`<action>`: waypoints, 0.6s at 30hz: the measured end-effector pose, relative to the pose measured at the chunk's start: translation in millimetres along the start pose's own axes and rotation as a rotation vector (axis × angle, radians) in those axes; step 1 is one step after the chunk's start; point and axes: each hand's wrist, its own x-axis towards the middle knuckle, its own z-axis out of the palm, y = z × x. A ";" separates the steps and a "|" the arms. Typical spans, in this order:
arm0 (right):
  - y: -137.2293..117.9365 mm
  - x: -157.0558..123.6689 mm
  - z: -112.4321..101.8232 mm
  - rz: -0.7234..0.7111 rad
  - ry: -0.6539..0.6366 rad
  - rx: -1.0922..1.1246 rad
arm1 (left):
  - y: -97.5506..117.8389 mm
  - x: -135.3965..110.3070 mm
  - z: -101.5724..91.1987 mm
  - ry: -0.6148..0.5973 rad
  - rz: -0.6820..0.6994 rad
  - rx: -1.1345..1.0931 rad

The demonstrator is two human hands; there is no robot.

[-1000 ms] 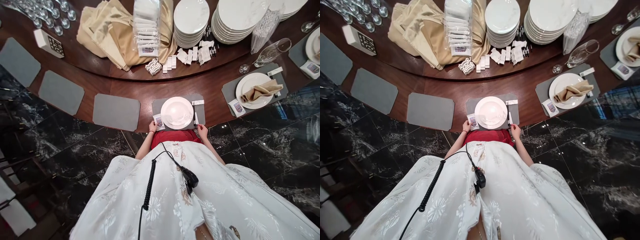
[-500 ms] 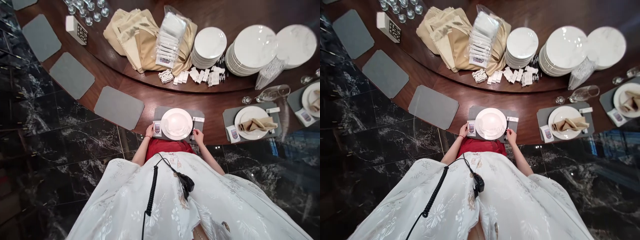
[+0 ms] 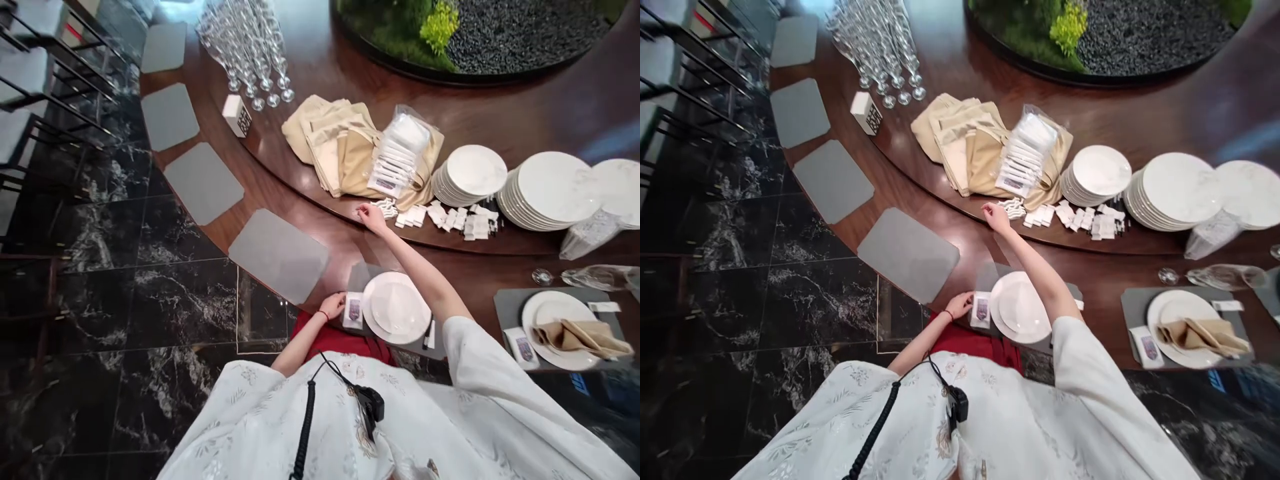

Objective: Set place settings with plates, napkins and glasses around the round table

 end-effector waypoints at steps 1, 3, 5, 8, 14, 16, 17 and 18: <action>-18.3 23.3 3.4 -0.004 0.000 -0.046 | -4.9 0.3 -7.7 -0.026 0.016 -0.006; -48.8 66.3 12.8 0.005 -0.010 -0.131 | -17.6 -1.5 -23.6 -0.026 0.034 -0.041; -71.5 104.2 25.0 0.036 -0.023 -0.195 | -33.1 -7.0 -39.2 0.017 0.037 -0.098; -93.6 148.5 44.4 0.139 -0.032 -0.252 | -58.7 -21.1 -61.5 0.123 -0.004 -0.220; -98.1 200.4 38.7 0.167 0.093 -0.166 | -110.0 -48.5 -111.4 0.363 -0.149 -0.442; -81.2 210.6 8.5 0.165 0.231 -0.128 | -123.5 -51.2 -131.4 0.406 -0.186 -0.449; -68.2 212.7 -11.4 0.197 0.315 -0.122 | -129.0 -50.9 -141.6 0.420 -0.203 -0.447; -52.4 211.8 -33.1 0.246 0.408 -0.123 | -133.5 -49.4 -151.5 0.428 -0.217 -0.446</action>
